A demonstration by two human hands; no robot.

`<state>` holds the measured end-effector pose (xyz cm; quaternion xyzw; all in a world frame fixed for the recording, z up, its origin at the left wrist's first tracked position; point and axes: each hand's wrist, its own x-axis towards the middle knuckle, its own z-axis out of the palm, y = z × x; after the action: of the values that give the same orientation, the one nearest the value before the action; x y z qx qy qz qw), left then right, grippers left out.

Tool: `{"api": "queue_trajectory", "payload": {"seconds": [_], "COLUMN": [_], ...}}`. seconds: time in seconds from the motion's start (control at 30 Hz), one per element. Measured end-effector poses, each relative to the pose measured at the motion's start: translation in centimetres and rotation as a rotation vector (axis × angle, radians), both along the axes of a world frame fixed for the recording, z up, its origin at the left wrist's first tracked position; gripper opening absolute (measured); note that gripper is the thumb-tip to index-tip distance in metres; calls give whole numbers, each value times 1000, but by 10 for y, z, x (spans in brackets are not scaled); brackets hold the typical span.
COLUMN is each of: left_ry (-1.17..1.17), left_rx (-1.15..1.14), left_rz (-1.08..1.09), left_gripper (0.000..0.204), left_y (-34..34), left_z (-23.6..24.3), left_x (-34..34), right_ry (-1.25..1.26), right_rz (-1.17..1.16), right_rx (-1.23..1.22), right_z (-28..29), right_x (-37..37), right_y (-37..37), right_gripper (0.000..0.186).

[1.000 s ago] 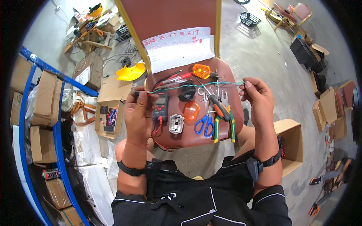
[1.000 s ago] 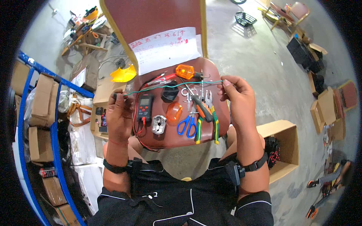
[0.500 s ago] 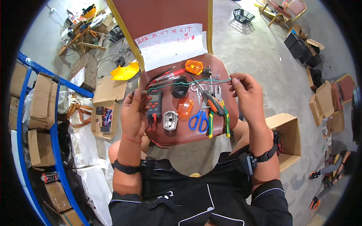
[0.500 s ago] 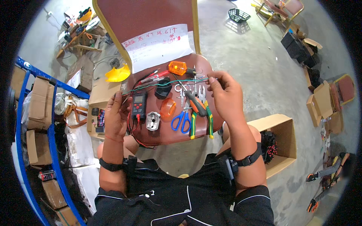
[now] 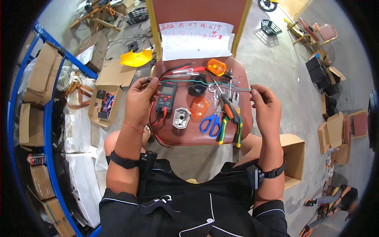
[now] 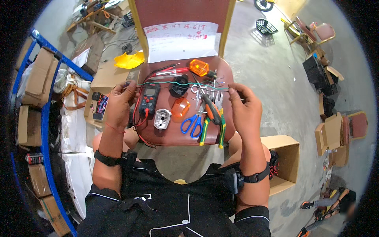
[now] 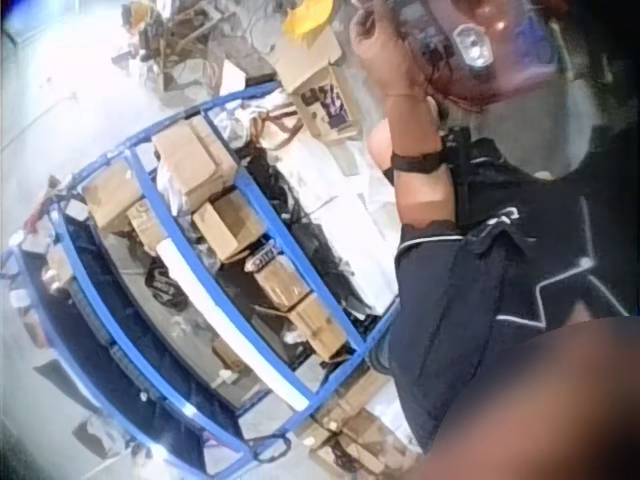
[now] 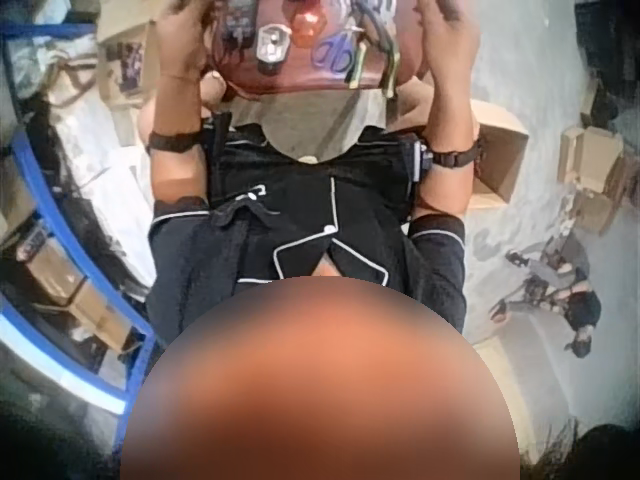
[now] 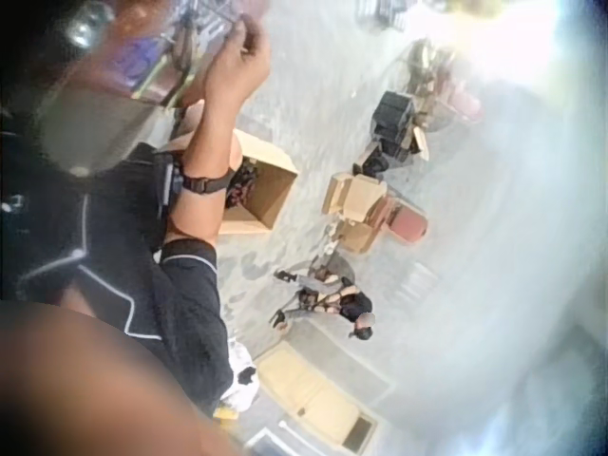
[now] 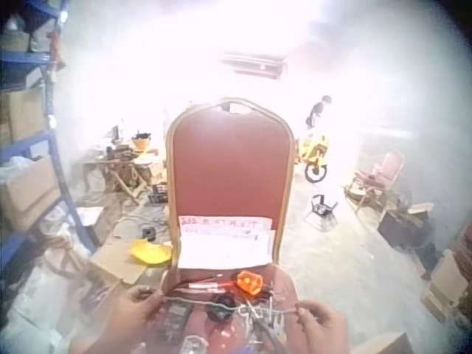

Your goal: Testing and repairing turn signal components and wiring using a multimeter and tools.

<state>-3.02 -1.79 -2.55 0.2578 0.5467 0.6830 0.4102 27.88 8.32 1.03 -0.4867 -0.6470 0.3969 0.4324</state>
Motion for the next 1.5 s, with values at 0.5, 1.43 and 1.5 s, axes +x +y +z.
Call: {"api": "queue_trajectory", "payload": {"seconds": [0.5, 1.43, 1.5], "left_ry": [501, 150, 197], "left_rx": [41, -330, -275], "left_rz": [143, -730, -593], "left_gripper": [21, 17, 18], "left_y": [-3, -24, -22], "left_z": [4, 18, 15], "left_x": [13, -5, -5], "right_ry": [-36, 184, 182], "right_rz": [22, -128, -126], "right_rx": [77, 95, 94], "right_z": [-4, 5, 5], "right_x": [-9, 0, 0], "right_y": [-4, 0, 0], "right_gripper": [17, 19, 19]}}
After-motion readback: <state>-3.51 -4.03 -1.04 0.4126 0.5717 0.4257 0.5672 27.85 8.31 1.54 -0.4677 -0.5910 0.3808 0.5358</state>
